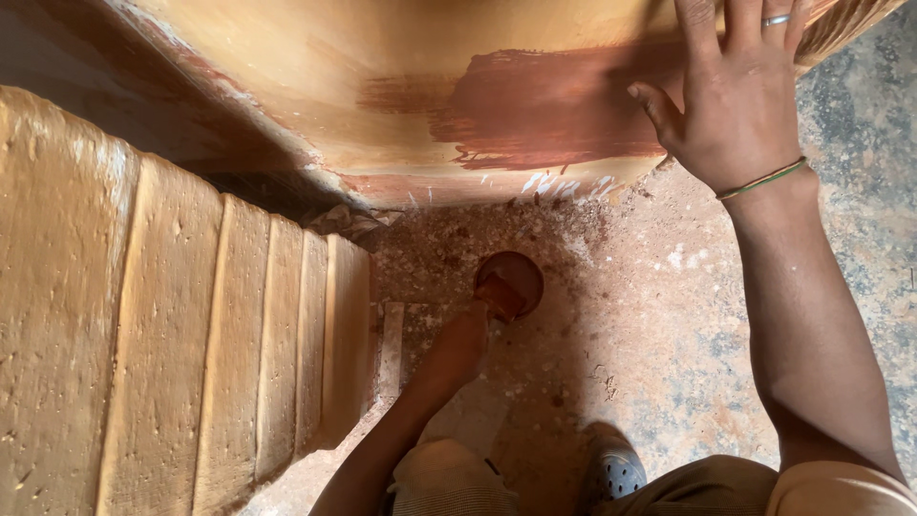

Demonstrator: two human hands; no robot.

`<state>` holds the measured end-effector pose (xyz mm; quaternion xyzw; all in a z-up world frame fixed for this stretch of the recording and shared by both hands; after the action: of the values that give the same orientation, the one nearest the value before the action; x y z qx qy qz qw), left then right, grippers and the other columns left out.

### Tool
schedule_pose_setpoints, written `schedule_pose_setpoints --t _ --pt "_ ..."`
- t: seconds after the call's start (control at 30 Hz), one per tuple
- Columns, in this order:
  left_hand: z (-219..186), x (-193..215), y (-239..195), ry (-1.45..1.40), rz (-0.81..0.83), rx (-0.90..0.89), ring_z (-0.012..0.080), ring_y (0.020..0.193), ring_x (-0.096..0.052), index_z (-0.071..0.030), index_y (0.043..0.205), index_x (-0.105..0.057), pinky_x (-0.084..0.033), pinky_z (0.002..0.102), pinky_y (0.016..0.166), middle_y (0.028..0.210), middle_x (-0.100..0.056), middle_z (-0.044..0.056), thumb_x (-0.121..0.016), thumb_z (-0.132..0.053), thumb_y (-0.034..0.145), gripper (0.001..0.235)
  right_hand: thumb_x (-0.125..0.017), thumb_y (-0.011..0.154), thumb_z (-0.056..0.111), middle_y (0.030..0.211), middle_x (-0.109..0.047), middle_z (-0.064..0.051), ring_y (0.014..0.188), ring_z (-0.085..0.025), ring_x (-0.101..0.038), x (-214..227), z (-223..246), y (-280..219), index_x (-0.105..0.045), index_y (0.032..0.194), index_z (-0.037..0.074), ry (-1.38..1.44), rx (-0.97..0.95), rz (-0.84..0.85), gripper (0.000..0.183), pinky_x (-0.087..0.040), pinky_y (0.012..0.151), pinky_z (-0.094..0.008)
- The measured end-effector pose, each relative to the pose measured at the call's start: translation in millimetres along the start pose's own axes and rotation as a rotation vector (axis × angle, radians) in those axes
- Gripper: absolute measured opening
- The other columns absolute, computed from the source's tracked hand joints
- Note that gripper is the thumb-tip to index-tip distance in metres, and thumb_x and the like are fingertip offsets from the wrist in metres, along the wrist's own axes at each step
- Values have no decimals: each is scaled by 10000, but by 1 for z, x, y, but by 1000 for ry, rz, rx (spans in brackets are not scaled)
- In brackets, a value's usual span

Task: The person paints a horizontal band on a wall using a paintbrush and reddish-brown paint from a small container. They repeatedly dip the brush and apply paint in horizontal strokes along the lower section of the wall, occasionally using their hand to steady the surface.

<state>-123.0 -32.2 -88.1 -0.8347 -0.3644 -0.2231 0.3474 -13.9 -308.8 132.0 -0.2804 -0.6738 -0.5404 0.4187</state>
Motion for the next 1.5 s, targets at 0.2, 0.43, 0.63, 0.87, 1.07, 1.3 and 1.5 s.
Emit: schedule_pose_setpoints --t 0.2,0.43,0.63,0.87,1.07,1.3,1.5 --pt "3 7 -12 -93 9 -23 358 1054 -660 8 1368 -454 -538 486 841 1173 -648 235 -547 -32 960 420 -873 978 260 1577 -340 -268 1491 -472 -300 -4 -4 -2 -328 1659 76 4 -28 31 891 -195 1279 -667" --pt "8 17 -27 -176 -42 0 371 1068 -670 20 1336 -459 -538 496 847 1186 -655 246 -552 -4 944 404 -864 975 256 1573 -328 -285 1493 -484 -294 -8 -3 -2 -324 1627 67 -15 -37 41 868 -178 1274 -692" --pt "13 9 -24 -118 -75 -49 363 924 -678 5 1200 -505 -526 488 753 1040 -661 231 -570 -8 918 290 -861 982 265 1585 -321 -289 1503 -498 -271 -5 -2 1 -327 1641 62 16 -46 37 872 -160 1285 -694" --pt "37 -5 -29 -178 -120 -78 385 1070 -642 9 1321 -459 -516 481 847 1184 -632 246 -551 -8 931 401 -849 1001 273 1600 -254 -342 1564 -552 -178 -7 -3 2 -280 1674 78 47 -96 58 902 -97 1291 -719" --pt "46 12 -28 -611 -280 -272 273 1159 -605 12 1486 -387 -504 396 929 1316 -607 195 -530 -27 1052 459 -842 1017 388 1723 -63 -363 1601 -531 -16 -38 -15 -1 -198 1766 137 6 -148 84 1019 -13 1223 -788" --pt "7 83 -2 -1088 -415 -245 65 565 -417 -168 1489 -413 -341 221 452 846 -527 48 -534 -132 1044 463 -766 873 382 1774 -6 -281 1652 -481 31 -41 -11 6 -232 1707 156 -12 -154 19 1016 -5 1213 -822" --pt "-1 95 25 -1454 -187 -140 38 517 -410 -143 1386 -491 -302 192 403 852 -583 -18 -488 -160 1060 326 -746 902 378 1770 -7 -293 1654 -464 42 -48 -13 -2 -247 1717 145 15 -134 -17 984 -13 1218 -825"
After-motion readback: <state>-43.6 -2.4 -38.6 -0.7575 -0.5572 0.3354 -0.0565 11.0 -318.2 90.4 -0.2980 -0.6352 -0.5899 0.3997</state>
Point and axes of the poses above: each hand's wrist, its own y-axis towards the middle knuckle, its own x-axis out of the back of the hand, z = x × y, the point moved 5 cm from there along y, towards the middle knuckle
